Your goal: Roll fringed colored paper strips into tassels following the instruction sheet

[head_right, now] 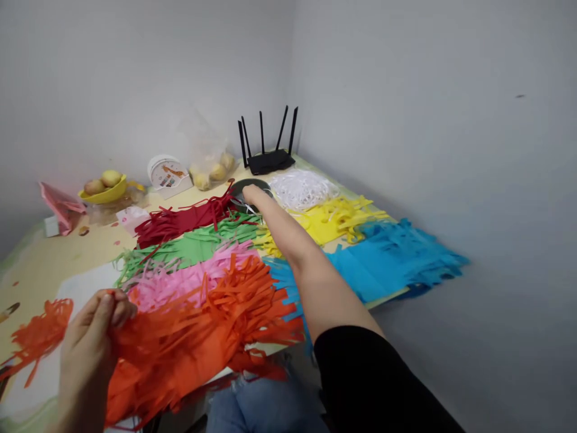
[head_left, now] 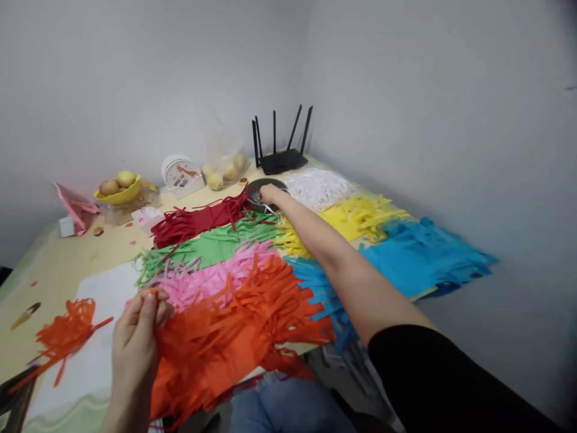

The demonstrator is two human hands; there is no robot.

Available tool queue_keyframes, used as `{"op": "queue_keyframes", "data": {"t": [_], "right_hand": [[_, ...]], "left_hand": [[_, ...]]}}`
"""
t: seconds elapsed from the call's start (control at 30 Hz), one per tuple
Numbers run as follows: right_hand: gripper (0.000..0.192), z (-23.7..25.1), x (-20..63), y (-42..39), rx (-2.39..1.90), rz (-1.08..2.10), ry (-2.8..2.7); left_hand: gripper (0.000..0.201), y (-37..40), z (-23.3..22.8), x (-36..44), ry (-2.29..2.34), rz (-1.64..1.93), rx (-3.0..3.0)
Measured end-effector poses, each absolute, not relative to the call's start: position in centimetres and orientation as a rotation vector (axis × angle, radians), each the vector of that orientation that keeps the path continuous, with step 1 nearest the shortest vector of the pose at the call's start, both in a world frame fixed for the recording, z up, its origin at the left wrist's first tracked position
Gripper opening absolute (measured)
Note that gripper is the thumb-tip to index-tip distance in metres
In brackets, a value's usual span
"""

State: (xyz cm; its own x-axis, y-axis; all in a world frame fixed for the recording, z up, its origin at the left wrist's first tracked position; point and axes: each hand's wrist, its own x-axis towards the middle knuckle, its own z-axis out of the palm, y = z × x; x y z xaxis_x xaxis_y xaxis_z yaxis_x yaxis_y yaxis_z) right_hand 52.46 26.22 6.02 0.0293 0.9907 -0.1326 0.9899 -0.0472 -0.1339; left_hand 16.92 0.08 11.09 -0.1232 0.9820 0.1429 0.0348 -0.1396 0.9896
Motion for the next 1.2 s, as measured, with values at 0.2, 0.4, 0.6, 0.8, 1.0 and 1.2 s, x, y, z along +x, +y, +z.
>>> {"op": "queue_keyframes", "data": {"t": [0.2,0.4,0.6,0.8,1.0,1.2], "right_hand": [[0.039,3.9,52.7,28.3,-2.300,0.355,-2.286],[0.039,3.9,53.1,28.0,-2.290,0.403,-2.227],[0.021,6.3,55.4,26.6,-2.093,0.240,-1.935],[0.028,9.1,50.6,20.2,-1.508,0.471,-1.725],[0.026,9.0,39.5,8.3,-0.641,1.288,-1.666],[0.027,9.9,36.2,2.9,-0.589,1.339,-1.670]], "left_hand": [[0.036,1.9,8.3,16.7,1.277,1.201,1.310],[0.038,1.9,8.0,17.5,1.277,1.061,1.422],[0.035,1.8,8.6,17.3,1.338,1.156,1.498],[0.024,2.1,8.7,18.3,1.290,1.276,1.495],[0.018,1.2,9.1,20.4,1.156,1.462,1.478],[0.016,-1.3,9.4,19.8,1.186,1.538,1.616]]}}
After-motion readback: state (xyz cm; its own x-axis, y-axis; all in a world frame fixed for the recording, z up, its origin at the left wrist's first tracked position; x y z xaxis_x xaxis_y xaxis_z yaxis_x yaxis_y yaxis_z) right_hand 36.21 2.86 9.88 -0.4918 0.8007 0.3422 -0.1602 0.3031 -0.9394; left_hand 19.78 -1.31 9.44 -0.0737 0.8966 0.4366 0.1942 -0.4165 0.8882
